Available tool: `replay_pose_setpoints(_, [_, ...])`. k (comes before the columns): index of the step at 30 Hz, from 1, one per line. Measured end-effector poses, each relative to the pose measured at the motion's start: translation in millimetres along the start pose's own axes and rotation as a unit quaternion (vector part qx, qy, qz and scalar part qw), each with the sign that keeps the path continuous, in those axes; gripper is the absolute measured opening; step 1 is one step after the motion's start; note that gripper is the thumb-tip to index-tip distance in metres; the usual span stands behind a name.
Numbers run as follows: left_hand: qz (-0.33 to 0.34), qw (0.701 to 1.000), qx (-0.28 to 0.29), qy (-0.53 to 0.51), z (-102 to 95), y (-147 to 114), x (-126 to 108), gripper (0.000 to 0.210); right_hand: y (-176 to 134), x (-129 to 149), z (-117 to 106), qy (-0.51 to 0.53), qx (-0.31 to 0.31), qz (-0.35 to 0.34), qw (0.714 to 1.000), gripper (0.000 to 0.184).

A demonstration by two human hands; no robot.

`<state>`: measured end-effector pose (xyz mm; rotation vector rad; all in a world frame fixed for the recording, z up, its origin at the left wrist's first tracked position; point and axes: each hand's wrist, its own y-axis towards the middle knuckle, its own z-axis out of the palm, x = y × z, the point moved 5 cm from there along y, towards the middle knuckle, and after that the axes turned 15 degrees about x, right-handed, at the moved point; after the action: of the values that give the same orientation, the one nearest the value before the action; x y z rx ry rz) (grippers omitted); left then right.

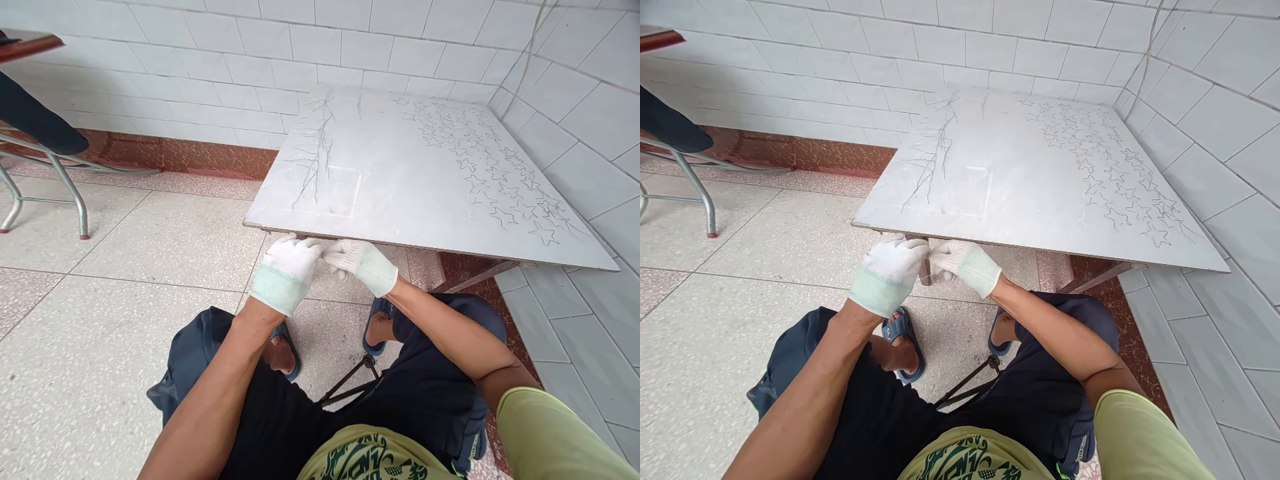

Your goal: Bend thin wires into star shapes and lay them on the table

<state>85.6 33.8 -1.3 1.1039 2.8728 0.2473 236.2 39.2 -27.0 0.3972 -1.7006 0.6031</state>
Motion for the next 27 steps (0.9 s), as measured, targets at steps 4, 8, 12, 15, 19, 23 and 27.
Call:
replay_pose_setpoints(4, [-0.047,0.997,-0.044,-0.031,-3.7,-5.7,-1.3,0.034,-0.6,-0.3,-4.1,-0.064,-0.058,0.023,0.996,0.017])
replay_pose_setpoints(8, [-0.108,0.991,-0.059,-0.050,-9.2,-9.0,-3.9,0.033,-0.2,0.3,-2.2,-0.094,-0.128,0.024,0.987,0.012])
replay_pose_setpoints(12, [-0.148,0.986,-0.067,-0.046,-12.0,-11.0,-4.8,0.029,-2.8,-2.2,2.5,-0.162,-0.193,0.048,0.967,0.010])
replay_pose_setpoints(15, [-0.169,0.982,-0.065,-0.047,-12.3,-8.9,-2.9,0.030,-5.6,0.7,4.9,-0.227,-0.213,0.035,0.950,0.012])
replay_pose_setpoints(19, [-0.147,0.987,-0.047,-0.047,-14.2,-1.7,-2.2,0.029,-9.1,4.6,3.4,-0.239,-0.214,0.013,0.947,0.019])
replay_pose_setpoints(23, [-0.113,0.993,-0.029,-0.024,-29.9,-7.0,-5.8,0.047,-11.9,7.3,1.0,-0.254,-0.210,-0.015,0.944,0.022])
replay_pose_setpoints(27, [-0.123,0.990,-0.043,-0.054,-61.1,-27.2,-7.4,0.047,-13.7,10.5,0.0,-0.316,-0.208,-0.039,0.925,0.023])
